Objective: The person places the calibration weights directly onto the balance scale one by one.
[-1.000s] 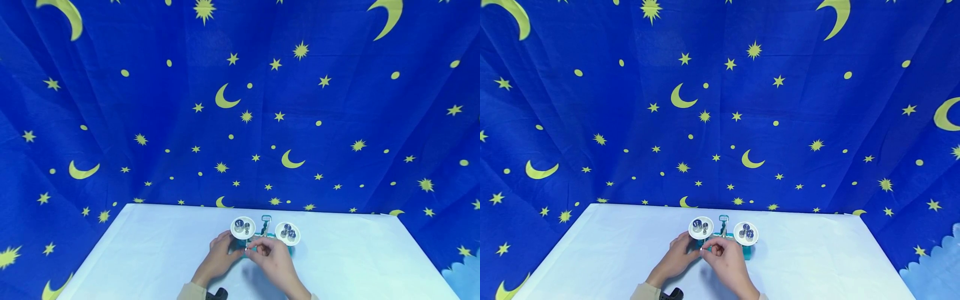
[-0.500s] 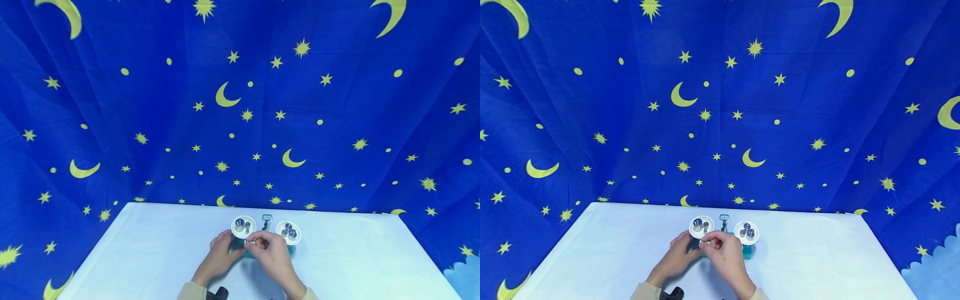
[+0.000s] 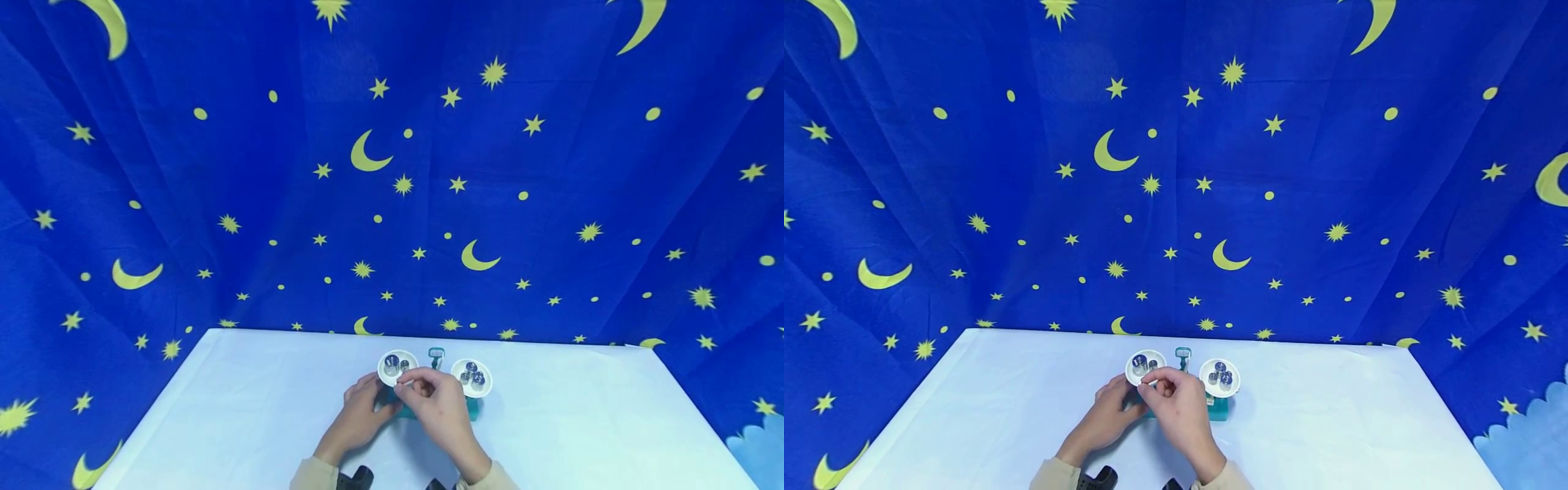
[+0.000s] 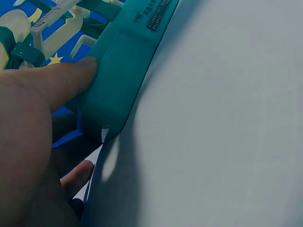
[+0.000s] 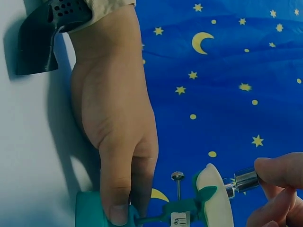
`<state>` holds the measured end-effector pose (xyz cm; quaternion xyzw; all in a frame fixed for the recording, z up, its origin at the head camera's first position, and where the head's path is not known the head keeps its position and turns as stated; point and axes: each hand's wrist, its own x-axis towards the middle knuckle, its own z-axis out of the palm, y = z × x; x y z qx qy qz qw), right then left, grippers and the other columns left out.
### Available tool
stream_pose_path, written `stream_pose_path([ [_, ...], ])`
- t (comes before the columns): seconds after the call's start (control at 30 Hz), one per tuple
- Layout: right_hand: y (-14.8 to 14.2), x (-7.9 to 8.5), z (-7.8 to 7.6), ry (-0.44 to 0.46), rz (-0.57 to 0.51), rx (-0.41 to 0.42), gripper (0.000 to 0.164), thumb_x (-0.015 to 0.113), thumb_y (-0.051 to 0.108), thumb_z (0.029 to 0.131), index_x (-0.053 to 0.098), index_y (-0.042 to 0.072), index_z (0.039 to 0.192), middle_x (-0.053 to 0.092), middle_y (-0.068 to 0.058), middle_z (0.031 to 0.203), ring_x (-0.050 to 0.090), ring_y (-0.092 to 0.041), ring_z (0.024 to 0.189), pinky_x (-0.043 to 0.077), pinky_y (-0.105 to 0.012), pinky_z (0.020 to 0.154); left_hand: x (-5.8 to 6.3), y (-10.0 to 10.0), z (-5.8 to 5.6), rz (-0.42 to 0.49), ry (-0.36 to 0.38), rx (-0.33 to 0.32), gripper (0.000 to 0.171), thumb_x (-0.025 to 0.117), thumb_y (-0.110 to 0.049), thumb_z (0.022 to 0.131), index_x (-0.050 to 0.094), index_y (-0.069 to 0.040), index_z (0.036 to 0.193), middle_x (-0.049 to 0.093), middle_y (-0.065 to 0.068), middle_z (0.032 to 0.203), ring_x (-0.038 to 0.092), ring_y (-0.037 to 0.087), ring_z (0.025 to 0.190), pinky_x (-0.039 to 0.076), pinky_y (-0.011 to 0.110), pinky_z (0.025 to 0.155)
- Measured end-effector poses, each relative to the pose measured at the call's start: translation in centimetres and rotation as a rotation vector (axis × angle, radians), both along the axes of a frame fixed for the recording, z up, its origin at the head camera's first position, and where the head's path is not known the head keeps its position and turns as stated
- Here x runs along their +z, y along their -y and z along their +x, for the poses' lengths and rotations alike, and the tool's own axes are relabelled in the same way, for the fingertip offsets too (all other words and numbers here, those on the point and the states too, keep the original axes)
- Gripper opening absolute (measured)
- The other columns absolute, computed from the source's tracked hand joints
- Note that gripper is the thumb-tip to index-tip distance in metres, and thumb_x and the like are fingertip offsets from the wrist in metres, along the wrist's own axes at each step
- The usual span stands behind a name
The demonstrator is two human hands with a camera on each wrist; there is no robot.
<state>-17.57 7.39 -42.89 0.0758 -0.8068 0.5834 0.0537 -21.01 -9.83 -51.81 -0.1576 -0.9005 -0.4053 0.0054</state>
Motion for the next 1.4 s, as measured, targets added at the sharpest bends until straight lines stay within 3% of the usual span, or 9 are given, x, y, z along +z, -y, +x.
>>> stream_pose_path([
  [0.33, 0.6, -0.3, -0.6, -0.032, 0.030, -0.061, 0.004, 0.079, 0.010, 0.082, 0.076, 0.010, 0.085, 0.051, 0.007, 0.061, 0.044, -0.006, 0.055, 0.033, -0.017, 0.049, -0.1, 0.0, -0.1, 0.003, -0.017, 0.000, 0.066, 0.068, -0.041, 0.093, 0.052, -0.004, 0.145, 0.058, 0.012, 0.143, 0.042, 0.036, 0.139, 0.022, 0.066, 0.112],
  [0.93, 1.4, -1.0, -1.2, -0.069, -0.002, -0.099, 0.005, 0.078, 0.006, 0.081, 0.076, 0.008, 0.085, 0.051, 0.007, 0.060, 0.043, -0.004, 0.053, 0.030, -0.015, 0.047, -0.3, 0.0, -0.1, 0.014, -0.028, -0.009, 0.067, 0.066, -0.047, 0.094, 0.052, -0.007, 0.146, 0.058, 0.009, 0.144, 0.042, 0.036, 0.139, 0.022, 0.067, 0.111],
  [1.4, 1.7, -1.1, -1.5, -0.053, 0.100, -0.128, 0.004, 0.077, 0.009, 0.083, 0.077, 0.011, 0.086, 0.053, 0.008, 0.061, 0.046, -0.006, 0.053, 0.034, -0.017, 0.047, -0.2, 0.0, -0.1, 0.020, -0.030, -0.005, 0.067, 0.067, -0.046, 0.094, 0.052, -0.004, 0.145, 0.059, 0.010, 0.141, 0.042, 0.036, 0.139, 0.021, 0.068, 0.111],
])
